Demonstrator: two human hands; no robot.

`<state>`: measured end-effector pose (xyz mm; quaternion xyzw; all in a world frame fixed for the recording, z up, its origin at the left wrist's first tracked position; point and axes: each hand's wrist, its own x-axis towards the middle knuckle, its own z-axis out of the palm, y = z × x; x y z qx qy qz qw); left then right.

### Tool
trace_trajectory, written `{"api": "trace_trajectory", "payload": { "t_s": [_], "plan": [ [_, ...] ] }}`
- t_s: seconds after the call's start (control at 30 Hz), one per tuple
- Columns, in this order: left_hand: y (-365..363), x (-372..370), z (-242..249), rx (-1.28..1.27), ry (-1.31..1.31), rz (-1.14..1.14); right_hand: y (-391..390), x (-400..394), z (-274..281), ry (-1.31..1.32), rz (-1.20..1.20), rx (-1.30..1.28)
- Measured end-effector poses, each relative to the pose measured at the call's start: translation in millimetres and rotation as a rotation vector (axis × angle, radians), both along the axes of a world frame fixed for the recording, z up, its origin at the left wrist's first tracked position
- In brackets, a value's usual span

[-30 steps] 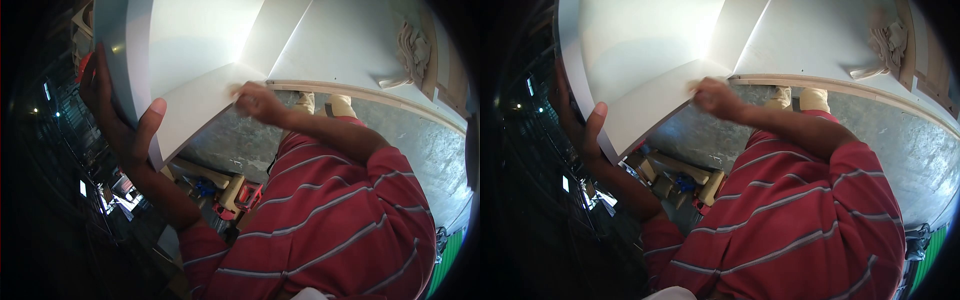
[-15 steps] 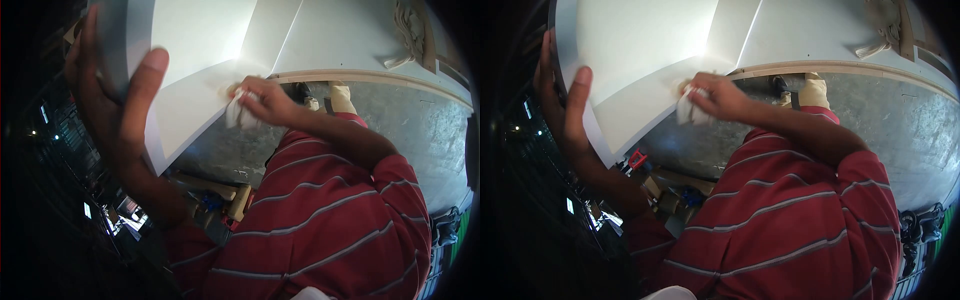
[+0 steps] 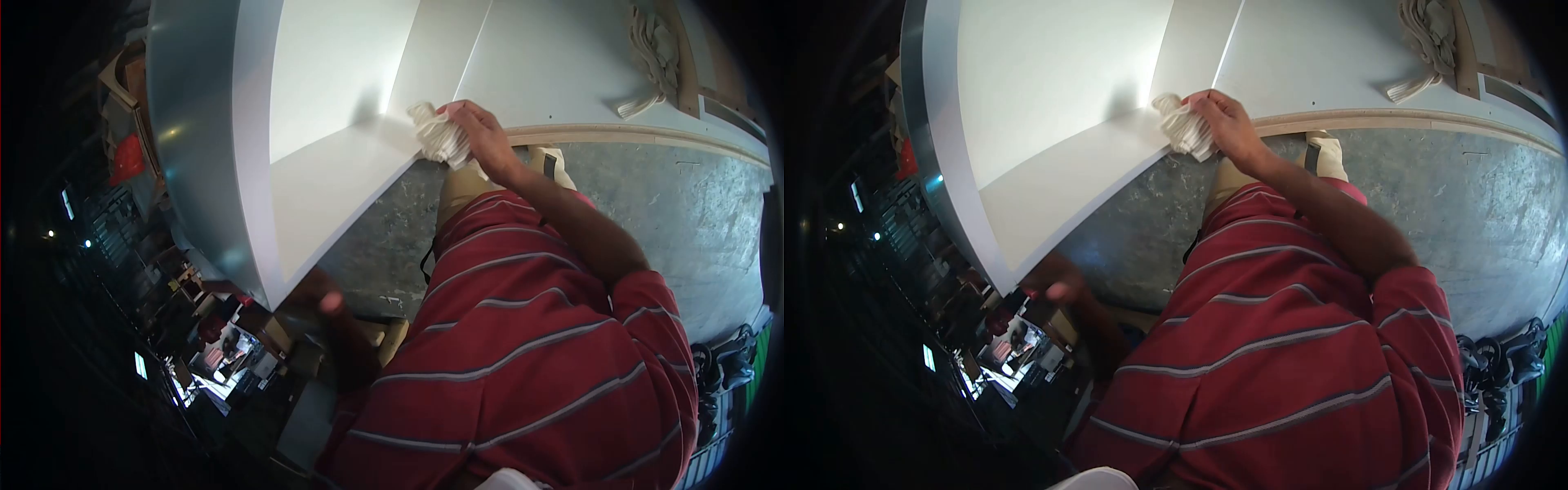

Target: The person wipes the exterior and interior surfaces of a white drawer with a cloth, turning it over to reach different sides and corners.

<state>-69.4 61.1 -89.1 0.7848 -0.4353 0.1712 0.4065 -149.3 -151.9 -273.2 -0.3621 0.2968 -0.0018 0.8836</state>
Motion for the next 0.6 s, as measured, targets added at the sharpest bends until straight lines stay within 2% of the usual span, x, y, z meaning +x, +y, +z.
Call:
{"api": "trace_trajectory", "payload": {
  "t_s": [0.1, 0.2, 0.23, 0.3, 0.33, 0.37, 0.43, 0.5, 0.53, 0.57, 0.6],
  "plan": [
    [27.9, -5.2, -49.6, 0.221, 0.198, 0.024, 27.2, 7.3, -3.3, -0.007, 0.014, 0.013],
    [23.5, 1.2, -67.6, 0.385, 0.299, 0.037, 40.9, 12.0, 6.8, -0.004, 0.144, -0.302],
    [14.7, 1.6, -65.1, 0.38, 0.301, 0.027, 45.6, 9.2, 14.1, 0.001, 0.136, -0.309],
    [-15.1, 6.5, -50.9, 0.176, 0.672, -0.02, 49.0, 5.8, 49.5, -0.104, 0.066, -0.436],
    [-12.7, 10.5, -57.8, 0.172, 0.663, -0.012, 52.6, 4.5, 59.5, -0.206, -0.002, -0.395],
    [-8.0, 15.6, -66.9, 0.236, 0.596, -0.08, 56.3, 5.3, 63.6, -0.223, 0.011, -0.394],
    [-8.5, 15.4, -62.6, 0.33, 0.451, -0.15, 58.7, 7.9, 66.1, -0.435, -0.188, -0.725],
    [-8.8, 19.2, -74.5, 0.363, 0.394, -0.191, 61.9, 5.8, 38.0, -0.461, -0.164, -0.746],
    [-2.1, 37.4, -92.9, 0.445, -0.523, -0.299, 62.7, 4.2, 19.3, -0.269, -0.053, -0.598],
    [5.7, 39.6, -103.2, 0.445, -0.53, -0.282, 61.9, 2.0, 7.5, -0.07, 0.058, -0.449],
    [12.6, 39.7, -112.8, 0.39, -0.413, -0.283, 58.9, 2.8, 9.2, -0.052, 0.118, -0.415]
  ]
}}
